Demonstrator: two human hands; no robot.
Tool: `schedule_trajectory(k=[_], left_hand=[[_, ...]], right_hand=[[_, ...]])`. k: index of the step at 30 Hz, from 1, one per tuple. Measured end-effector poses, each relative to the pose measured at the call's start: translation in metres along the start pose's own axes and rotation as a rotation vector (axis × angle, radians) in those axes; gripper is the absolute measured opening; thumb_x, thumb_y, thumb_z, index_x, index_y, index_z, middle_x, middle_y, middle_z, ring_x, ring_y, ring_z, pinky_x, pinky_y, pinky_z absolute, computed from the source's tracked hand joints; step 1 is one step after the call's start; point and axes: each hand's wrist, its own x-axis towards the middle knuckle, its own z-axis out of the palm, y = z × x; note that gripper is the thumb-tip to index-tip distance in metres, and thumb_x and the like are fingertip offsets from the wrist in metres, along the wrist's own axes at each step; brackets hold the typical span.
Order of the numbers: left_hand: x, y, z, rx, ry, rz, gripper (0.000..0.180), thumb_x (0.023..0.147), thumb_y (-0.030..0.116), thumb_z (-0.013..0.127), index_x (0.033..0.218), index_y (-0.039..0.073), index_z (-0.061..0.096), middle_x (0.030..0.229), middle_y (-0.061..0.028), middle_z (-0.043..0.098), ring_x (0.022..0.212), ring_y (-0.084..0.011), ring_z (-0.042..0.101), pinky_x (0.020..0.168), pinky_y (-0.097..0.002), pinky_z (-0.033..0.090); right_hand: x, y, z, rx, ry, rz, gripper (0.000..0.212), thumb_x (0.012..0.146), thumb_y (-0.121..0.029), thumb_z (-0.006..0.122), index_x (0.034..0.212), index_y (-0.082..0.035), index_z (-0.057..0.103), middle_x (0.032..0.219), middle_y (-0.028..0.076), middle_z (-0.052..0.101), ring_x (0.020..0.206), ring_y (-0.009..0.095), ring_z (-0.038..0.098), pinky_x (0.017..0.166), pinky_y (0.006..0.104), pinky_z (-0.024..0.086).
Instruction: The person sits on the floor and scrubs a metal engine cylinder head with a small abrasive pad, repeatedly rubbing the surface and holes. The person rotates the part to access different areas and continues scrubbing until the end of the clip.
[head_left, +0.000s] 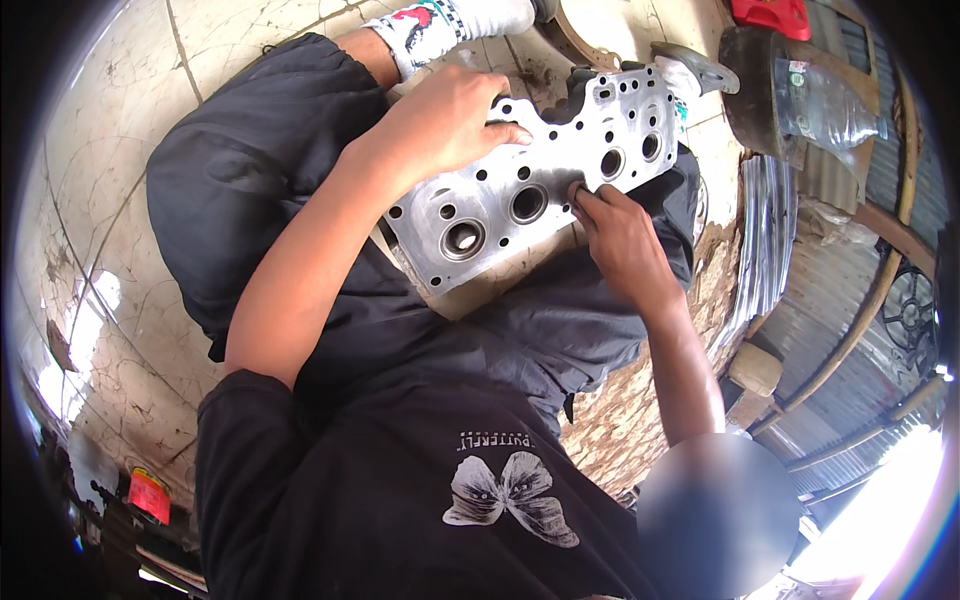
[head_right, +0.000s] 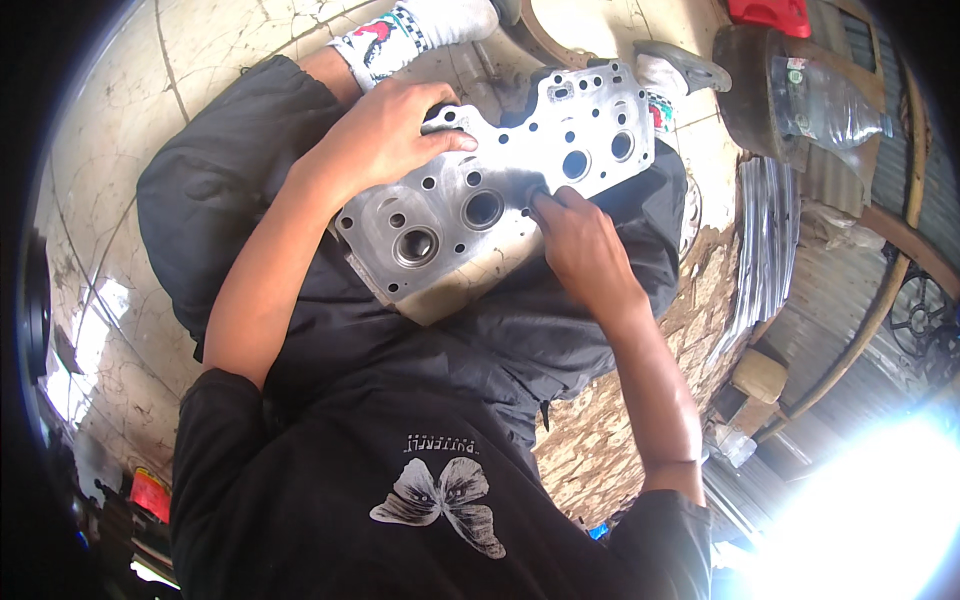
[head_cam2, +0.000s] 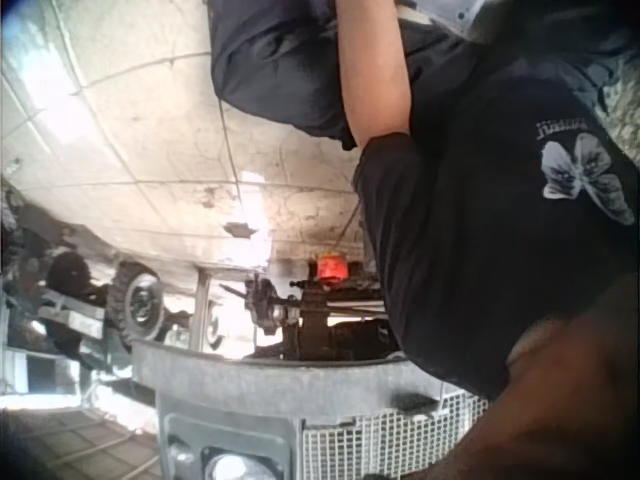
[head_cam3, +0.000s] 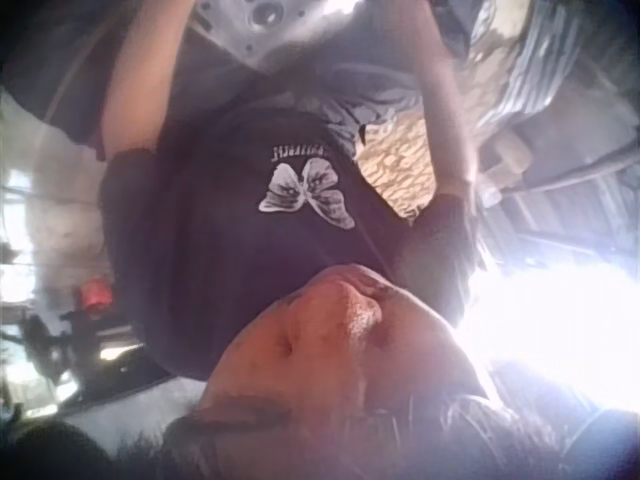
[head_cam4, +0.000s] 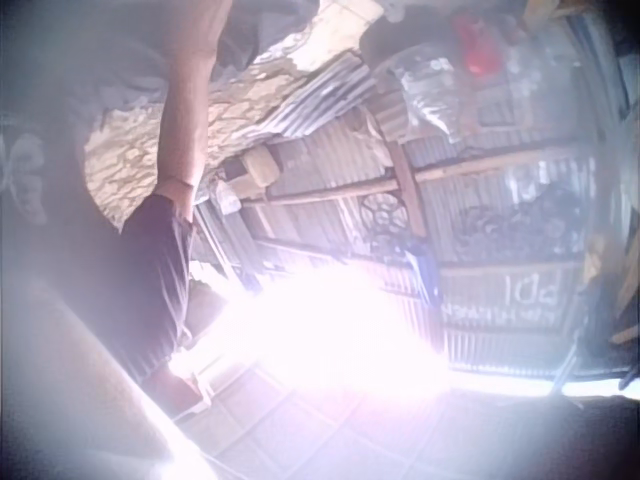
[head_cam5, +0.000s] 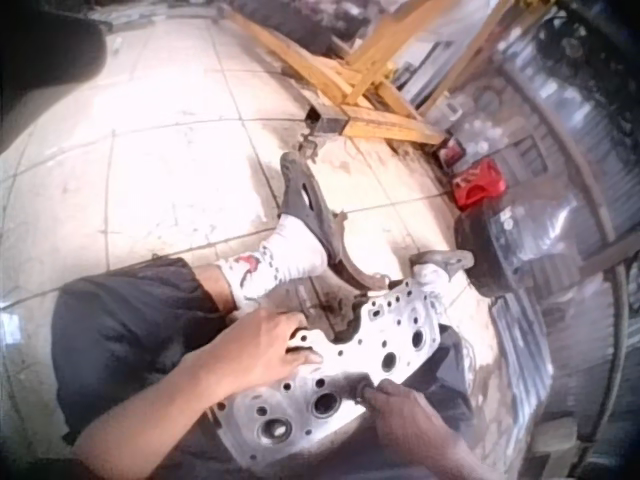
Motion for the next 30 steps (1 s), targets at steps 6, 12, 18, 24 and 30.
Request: schedule_trajectory(k=[6, 12, 18, 24, 30], left_hand=[[0.000, 0.002, -0.005, -0.050, 0.002, -0.022, 0.051, 0.088, 0.041, 0.084, 0.110, -0.004, 0.073, 0.097, -0.0241, 0.075, 0.097, -0.0406, 0.073, 0.088, -0.0460, 0.056], [0.001, 0.008, -0.009, -0.113, -0.023, -0.074, 0.048, 0.089, 0.039, 0.084, 0.108, -0.004, 0.073, 0.092, -0.0246, 0.075, 0.090, -0.0409, 0.074, 0.081, -0.0468, 0.058], [-0.001, 0.005, -0.002, -0.088, 0.005, -0.006, 0.049, 0.089, 0.038, 0.084, 0.110, -0.004, 0.073, 0.092, -0.0251, 0.074, 0.090, -0.0417, 0.073, 0.082, -0.0473, 0.057], [-0.001, 0.008, -0.003, -0.078, -0.017, -0.037, 0.052, 0.088, 0.041, 0.084, 0.112, -0.005, 0.073, 0.095, -0.0250, 0.074, 0.094, -0.0419, 0.073, 0.085, -0.0477, 0.057], [-0.002, 0.006, -0.003, -0.092, -0.019, -0.039, 0.052, 0.088, 0.041, 0.084, 0.111, -0.005, 0.073, 0.096, -0.0247, 0.075, 0.095, -0.0415, 0.073, 0.086, -0.0476, 0.057]], right_hand=[[-0.002, 0.012, -0.001, -0.091, -0.102, -0.074, 0.027, 0.099, -0.009, 0.060, 0.122, 0.003, 0.069, 0.095, 0.024, 0.066, 0.090, 0.046, 0.066, 0.081, 0.0534, 0.053], [0.001, 0.007, -0.004, -0.085, -0.123, -0.090, 0.030, 0.097, -0.004, 0.057, 0.124, 0.004, 0.068, 0.092, 0.026, 0.067, 0.088, 0.047, 0.065, 0.081, 0.0531, 0.052], [0.014, 0.017, -0.009, -0.082, -0.126, -0.228, 0.026, 0.099, -0.007, 0.057, 0.119, 0.005, 0.069, 0.093, 0.026, 0.068, 0.088, 0.047, 0.065, 0.080, 0.0532, 0.051], [0.007, 0.010, -0.015, -0.010, -0.150, -0.157, 0.025, 0.097, -0.006, 0.059, 0.118, 0.004, 0.068, 0.093, 0.025, 0.067, 0.090, 0.047, 0.064, 0.081, 0.0537, 0.050], [0.002, 0.008, -0.013, 0.020, -0.140, -0.128, 0.024, 0.097, -0.004, 0.058, 0.119, 0.002, 0.068, 0.092, 0.027, 0.067, 0.090, 0.047, 0.065, 0.079, 0.0535, 0.050]])
